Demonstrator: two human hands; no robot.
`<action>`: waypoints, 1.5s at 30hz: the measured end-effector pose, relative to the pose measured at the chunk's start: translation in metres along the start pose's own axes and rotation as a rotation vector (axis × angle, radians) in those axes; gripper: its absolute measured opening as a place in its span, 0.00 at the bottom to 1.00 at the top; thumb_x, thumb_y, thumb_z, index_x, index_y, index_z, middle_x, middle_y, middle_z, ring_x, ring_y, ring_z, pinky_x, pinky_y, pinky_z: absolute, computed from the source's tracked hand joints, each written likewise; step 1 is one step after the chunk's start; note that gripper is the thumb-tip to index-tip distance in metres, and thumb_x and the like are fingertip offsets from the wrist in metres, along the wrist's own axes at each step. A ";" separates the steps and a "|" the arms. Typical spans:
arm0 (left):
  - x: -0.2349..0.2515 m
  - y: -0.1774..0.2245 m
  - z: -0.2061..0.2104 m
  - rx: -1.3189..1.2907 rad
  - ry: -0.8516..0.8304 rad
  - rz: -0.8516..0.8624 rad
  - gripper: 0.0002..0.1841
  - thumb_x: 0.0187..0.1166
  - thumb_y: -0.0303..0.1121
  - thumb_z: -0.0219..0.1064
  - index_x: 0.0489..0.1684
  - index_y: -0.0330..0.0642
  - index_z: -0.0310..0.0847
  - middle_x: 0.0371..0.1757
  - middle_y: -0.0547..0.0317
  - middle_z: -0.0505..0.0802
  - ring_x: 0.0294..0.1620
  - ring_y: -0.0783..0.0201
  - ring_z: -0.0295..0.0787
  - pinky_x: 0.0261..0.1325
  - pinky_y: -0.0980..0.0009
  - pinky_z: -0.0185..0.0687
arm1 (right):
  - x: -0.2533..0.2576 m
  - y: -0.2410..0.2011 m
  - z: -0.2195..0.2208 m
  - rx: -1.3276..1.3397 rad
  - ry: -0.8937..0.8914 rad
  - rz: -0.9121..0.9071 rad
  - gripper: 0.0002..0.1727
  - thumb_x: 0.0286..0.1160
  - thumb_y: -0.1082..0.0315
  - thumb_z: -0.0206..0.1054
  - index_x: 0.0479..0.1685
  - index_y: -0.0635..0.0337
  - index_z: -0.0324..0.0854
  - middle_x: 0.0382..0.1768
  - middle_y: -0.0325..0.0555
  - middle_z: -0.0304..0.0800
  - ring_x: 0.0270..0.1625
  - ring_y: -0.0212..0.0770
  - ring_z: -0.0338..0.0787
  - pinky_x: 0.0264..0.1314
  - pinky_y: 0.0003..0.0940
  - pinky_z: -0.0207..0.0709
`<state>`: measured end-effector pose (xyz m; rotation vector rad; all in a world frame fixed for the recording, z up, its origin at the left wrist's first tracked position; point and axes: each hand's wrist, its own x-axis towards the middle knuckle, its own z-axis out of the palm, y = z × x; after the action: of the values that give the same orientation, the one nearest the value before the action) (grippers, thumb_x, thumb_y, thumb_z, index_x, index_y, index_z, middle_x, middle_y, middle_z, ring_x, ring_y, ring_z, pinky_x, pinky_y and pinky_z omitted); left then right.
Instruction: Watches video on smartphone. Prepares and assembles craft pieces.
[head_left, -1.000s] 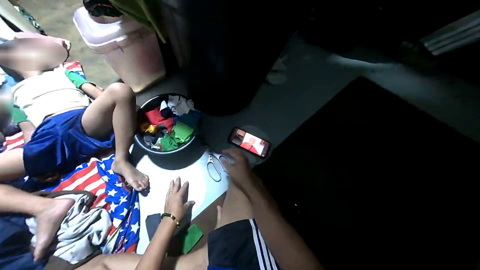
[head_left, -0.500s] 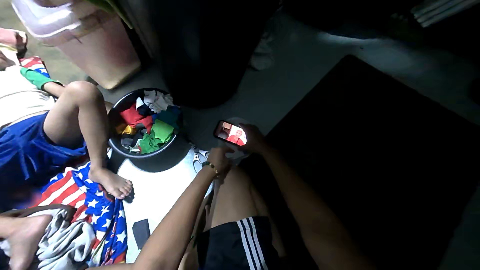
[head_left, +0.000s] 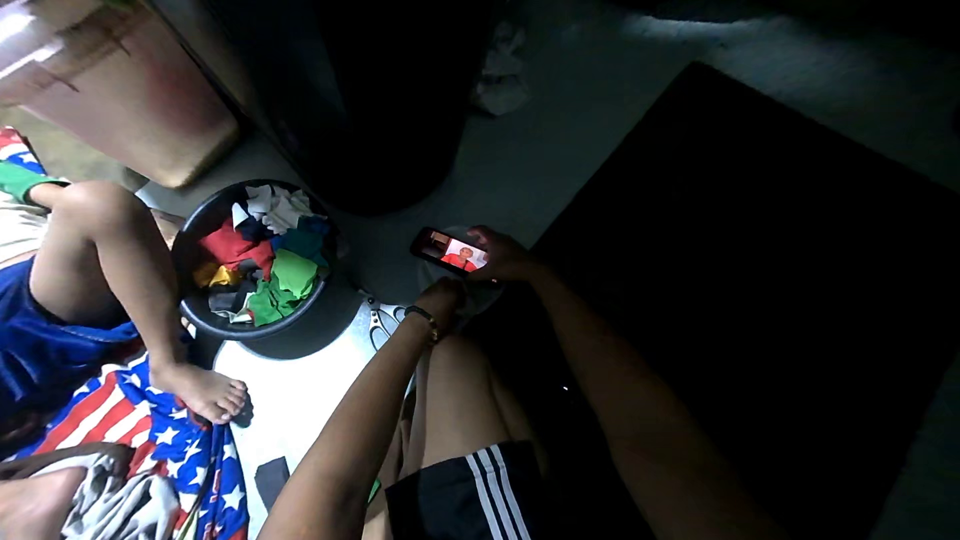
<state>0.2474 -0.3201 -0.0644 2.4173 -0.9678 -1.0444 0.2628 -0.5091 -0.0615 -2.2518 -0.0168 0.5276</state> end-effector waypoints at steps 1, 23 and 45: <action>0.000 0.001 -0.001 0.009 -0.005 -0.010 0.16 0.80 0.26 0.68 0.64 0.28 0.84 0.77 0.36 0.81 0.83 0.41 0.72 0.86 0.49 0.66 | 0.000 -0.001 0.000 0.002 0.001 0.003 0.54 0.53 0.70 0.88 0.86 0.67 0.61 0.66 0.72 0.81 0.68 0.66 0.84 0.71 0.61 0.76; -0.019 -0.024 0.005 -0.829 0.390 -0.204 0.13 0.86 0.24 0.63 0.61 0.24 0.80 0.59 0.36 0.89 0.59 0.51 0.86 0.67 0.56 0.79 | -0.006 0.002 0.004 0.044 0.077 -0.006 0.51 0.52 0.68 0.89 0.81 0.68 0.65 0.65 0.71 0.83 0.65 0.65 0.86 0.69 0.62 0.78; -0.174 -0.010 0.015 -1.502 1.371 -0.228 0.09 0.87 0.24 0.44 0.36 0.44 0.67 0.19 0.72 0.76 0.16 0.78 0.74 0.24 0.82 0.76 | -0.008 0.011 0.049 -0.208 0.317 -0.231 0.41 0.54 0.64 0.86 0.72 0.73 0.76 0.71 0.71 0.80 0.76 0.67 0.78 0.82 0.58 0.69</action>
<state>0.1538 -0.1918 0.0091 1.2532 0.4961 0.1423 0.2353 -0.4830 -0.0947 -2.4713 -0.1749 0.0440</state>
